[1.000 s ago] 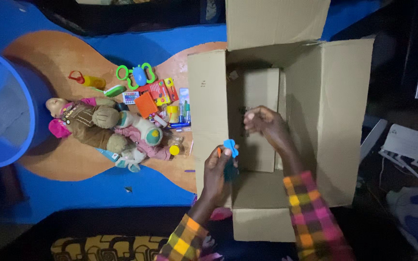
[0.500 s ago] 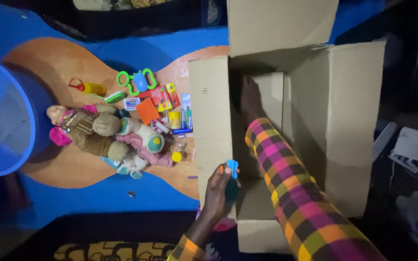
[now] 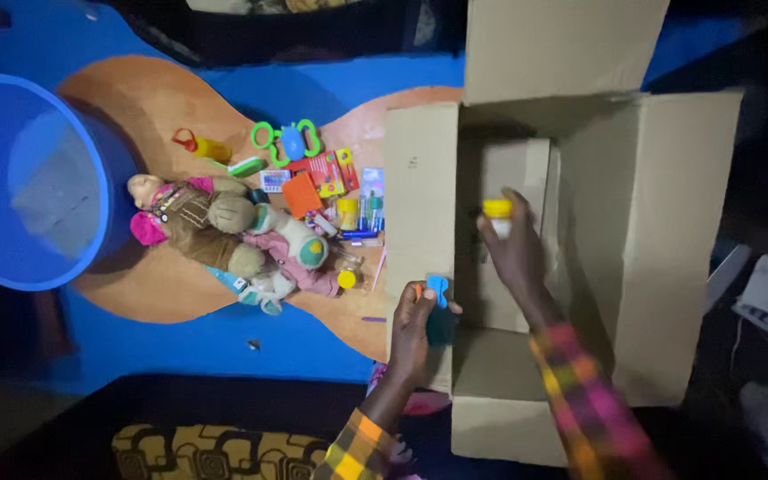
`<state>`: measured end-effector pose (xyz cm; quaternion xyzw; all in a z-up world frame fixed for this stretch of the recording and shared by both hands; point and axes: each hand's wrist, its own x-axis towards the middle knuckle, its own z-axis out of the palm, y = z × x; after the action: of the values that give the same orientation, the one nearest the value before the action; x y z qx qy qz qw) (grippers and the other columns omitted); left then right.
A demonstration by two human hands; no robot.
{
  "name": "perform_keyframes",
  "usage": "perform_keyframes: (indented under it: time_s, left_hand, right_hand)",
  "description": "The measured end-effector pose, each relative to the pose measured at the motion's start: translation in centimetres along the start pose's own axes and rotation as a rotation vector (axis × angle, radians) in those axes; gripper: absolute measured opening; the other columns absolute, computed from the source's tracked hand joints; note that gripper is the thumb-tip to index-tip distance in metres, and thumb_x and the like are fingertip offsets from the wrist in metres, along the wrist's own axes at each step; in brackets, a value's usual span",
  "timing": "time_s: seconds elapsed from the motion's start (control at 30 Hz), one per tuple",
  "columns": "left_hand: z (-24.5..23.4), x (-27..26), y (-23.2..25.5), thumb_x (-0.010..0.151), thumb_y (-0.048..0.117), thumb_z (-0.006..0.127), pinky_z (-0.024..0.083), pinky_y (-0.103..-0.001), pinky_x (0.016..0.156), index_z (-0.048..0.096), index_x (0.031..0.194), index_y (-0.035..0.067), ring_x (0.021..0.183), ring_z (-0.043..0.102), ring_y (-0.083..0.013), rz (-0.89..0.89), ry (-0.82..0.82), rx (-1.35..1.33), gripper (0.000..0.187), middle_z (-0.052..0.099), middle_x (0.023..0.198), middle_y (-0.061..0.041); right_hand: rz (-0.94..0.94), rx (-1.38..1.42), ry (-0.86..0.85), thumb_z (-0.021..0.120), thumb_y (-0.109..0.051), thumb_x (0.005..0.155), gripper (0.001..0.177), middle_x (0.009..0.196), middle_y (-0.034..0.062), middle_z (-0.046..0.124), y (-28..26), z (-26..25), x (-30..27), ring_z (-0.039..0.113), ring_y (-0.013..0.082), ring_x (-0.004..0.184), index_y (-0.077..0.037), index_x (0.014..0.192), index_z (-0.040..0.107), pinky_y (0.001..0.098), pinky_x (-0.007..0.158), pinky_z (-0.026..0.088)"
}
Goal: The person unpacks a cardboard box filled with various toys and items, placing them one by one onto a wooden table. The items include a stuffed bunny, a doll, a toy truck, and several small plastic toys and containers.
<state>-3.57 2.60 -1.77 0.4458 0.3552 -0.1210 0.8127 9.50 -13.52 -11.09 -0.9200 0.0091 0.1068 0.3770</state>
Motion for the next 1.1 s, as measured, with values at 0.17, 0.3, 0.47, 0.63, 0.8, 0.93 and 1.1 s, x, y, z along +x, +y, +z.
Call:
perform_keyframes:
  time_s: [0.17,0.3,0.47,0.63,0.8,0.93,1.1]
  left_hand:
    - [-2.0,1.3,-1.8,0.108,0.024,0.058,0.048,-0.025,0.077,0.065,0.122,0.002,0.086,0.055,-0.0102,0.164,0.047,0.087,0.027,0.062,0.098,-0.005]
    - [-4.6,2.8,-3.0,0.102,0.022,0.053,0.053,-0.028,0.09,0.06,0.127,0.005,0.103,0.065,-0.012,0.168,0.084,-0.133,0.031,0.067,0.112,-0.003]
    - [-11.5,7.0,-2.6,0.106,0.022,0.052,0.049,-0.031,0.094,0.058,0.135,0.002,0.11,0.06,-0.0145,0.211,0.384,0.179,0.036,0.065,0.118,-0.004]
    - [-19.7,17.0,-1.2,0.102,0.021,0.054,0.051,-0.033,0.086,0.062,0.136,0.005,0.097,0.063,-0.0175,0.331,0.468,0.381,0.039,0.071,0.112,-0.01]
    - [-27.3,27.7,-1.0,0.096,0.013,0.053,0.054,-0.038,0.078,0.066,0.12,0.004,0.089,0.069,-0.0253,0.354,0.712,0.541,0.029,0.073,0.101,-0.018]
    - [-30.2,33.1,-2.0,0.095,0.013,0.053,0.053,-0.042,0.084,0.064,0.121,0.001,0.097,0.068,-0.0314,0.388,0.876,0.521,0.03,0.07,0.108,-0.021]
    - [-30.2,36.2,-1.1,0.103,0.019,0.051,0.048,-0.047,0.096,0.058,0.121,-0.007,0.105,0.064,-0.0368,0.38,0.939,0.422,0.033,0.066,0.116,-0.025]
  right_hand:
    - [-0.284,0.068,-0.027,0.075,-0.028,0.09,0.059,0.123,0.0181,0.063,-9.8,-5.0,-8.9,0.065,0.0335,0.113,-0.004,0.138,0.051,0.0456,0.099,0.051]
    - [-0.411,0.033,-0.303,0.076,-0.029,0.089,0.063,0.127,0.0205,0.064,-14.8,-3.9,-9.0,0.062,0.0375,0.116,-0.005,0.142,0.05,0.0468,0.098,0.048]
    - [-0.411,0.05,-0.485,0.072,-0.027,0.092,0.07,0.125,0.0281,0.061,-17.3,2.6,-4.9,0.06,0.0448,0.116,0.0,0.148,0.039,0.0508,0.097,0.049]
    - [-0.212,0.117,-0.539,0.076,-0.03,0.089,0.064,0.122,0.0276,0.063,-16.1,14.8,1.6,0.062,0.0442,0.115,-0.001,0.137,0.044,0.0517,0.092,0.051]
    - [-0.262,-0.011,-0.408,0.081,-0.023,0.082,0.06,0.118,0.0253,0.066,-13.6,26.1,5.4,0.063,0.043,0.112,-0.005,0.132,0.053,0.0509,0.093,0.052]
    - [-0.239,-0.088,-0.413,0.086,-0.024,0.067,0.074,0.112,0.0228,0.064,-14.1,30.4,6.8,0.061,0.0428,0.107,-0.006,0.131,0.053,0.0525,0.09,0.049]
    - [-0.405,-0.101,-0.322,0.072,-0.016,0.083,0.062,0.113,0.0251,0.063,-13.0,36.2,9.5,0.06,0.0441,0.107,-0.002,0.14,0.051,0.0531,0.091,0.05]
